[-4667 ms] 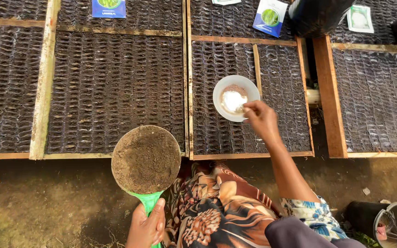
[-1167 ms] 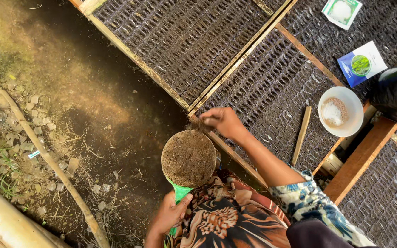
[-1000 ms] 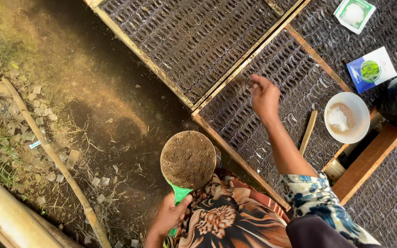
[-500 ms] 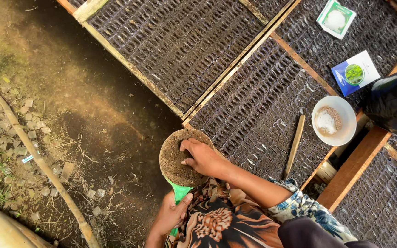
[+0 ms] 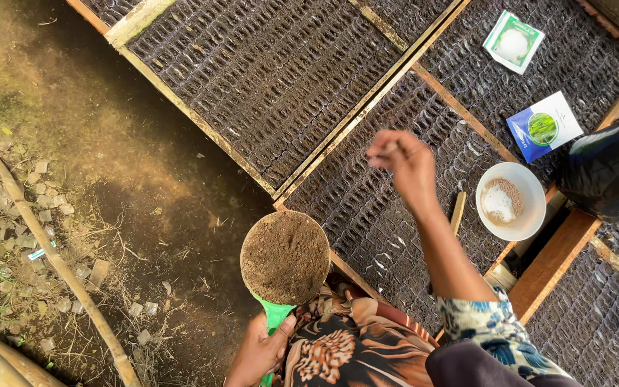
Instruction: The person scoops soil from a green scoop and spreads it over a seedbed. They then use a small stick to make holes in the soil and place seeds from a white bowl into the holes.
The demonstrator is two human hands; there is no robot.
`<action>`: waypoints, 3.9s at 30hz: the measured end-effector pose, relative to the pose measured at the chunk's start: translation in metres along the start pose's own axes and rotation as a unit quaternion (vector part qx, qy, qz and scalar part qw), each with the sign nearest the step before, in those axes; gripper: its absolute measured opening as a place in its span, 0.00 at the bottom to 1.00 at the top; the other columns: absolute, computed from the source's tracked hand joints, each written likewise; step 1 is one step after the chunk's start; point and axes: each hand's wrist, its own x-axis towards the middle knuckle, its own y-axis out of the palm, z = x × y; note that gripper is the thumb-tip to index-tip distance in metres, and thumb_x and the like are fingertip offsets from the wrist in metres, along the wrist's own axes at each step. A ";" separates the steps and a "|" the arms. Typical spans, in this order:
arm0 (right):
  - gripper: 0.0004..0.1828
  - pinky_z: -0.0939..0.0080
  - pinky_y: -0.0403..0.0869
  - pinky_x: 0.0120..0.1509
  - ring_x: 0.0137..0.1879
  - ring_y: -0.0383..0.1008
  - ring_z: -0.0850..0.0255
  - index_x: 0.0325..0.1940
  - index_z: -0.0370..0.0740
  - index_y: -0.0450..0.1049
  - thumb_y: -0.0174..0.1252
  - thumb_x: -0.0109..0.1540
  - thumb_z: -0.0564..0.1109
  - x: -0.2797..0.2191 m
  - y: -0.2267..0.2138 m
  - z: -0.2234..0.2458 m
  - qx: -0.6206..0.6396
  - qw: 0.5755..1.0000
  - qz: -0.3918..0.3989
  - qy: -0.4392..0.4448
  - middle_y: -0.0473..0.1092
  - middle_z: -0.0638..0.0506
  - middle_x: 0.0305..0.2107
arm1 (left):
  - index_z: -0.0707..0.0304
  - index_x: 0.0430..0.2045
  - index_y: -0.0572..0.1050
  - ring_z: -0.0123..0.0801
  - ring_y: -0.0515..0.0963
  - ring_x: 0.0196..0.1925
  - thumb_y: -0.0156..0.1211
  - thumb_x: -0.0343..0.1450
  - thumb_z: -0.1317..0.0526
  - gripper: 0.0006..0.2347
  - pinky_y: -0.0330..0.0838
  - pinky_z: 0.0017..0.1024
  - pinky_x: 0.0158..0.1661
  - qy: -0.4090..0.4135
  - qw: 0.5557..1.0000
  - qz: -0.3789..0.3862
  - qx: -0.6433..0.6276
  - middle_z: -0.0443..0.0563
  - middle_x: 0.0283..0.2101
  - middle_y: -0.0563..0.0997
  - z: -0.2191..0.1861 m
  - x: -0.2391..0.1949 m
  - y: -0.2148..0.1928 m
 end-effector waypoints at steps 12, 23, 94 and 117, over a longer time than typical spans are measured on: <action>0.11 0.46 0.70 0.56 0.56 0.72 0.48 0.48 0.39 0.68 0.57 0.62 0.38 -0.080 0.111 -0.024 -0.271 0.852 0.447 0.001 0.72 0.42 0.47 | 0.68 0.30 0.73 0.31 0.54 0.08 0.61 0.73 0.58 0.10 0.44 0.30 0.13 -0.019 0.999 0.000 -0.033 0.54 0.10 0.62 -0.022 -0.015 0.012; 0.12 0.68 0.79 0.46 0.46 0.76 0.57 0.46 0.34 0.78 0.48 0.68 0.32 0.091 -0.059 -0.041 0.013 0.971 0.089 0.220 0.73 0.38 0.48 | 0.64 0.41 0.77 0.32 0.57 0.11 0.63 0.71 0.57 0.11 0.46 0.29 0.16 -0.067 0.995 -0.063 -0.035 0.55 0.13 0.63 -0.021 -0.025 0.019; 0.12 0.58 0.78 0.66 0.45 0.79 0.67 0.41 0.51 0.78 0.60 0.60 0.33 0.006 -0.023 0.001 -0.009 0.992 0.114 0.054 0.78 0.57 0.34 | 0.69 0.53 0.79 0.39 0.84 0.51 0.60 0.69 0.64 0.18 0.73 0.31 0.49 -0.047 0.993 -0.062 -0.090 0.60 0.49 0.89 -0.031 -0.037 0.042; 0.17 0.71 0.82 0.54 0.49 0.80 0.63 0.55 0.39 0.75 0.47 0.67 0.29 -0.029 0.024 -0.044 -0.315 0.947 -0.006 0.061 0.76 0.45 0.49 | 0.61 0.49 0.81 0.29 0.64 0.21 0.63 0.70 0.57 0.15 0.58 0.25 0.29 -0.029 0.999 -0.002 0.028 0.48 0.22 0.73 0.009 -0.053 -0.033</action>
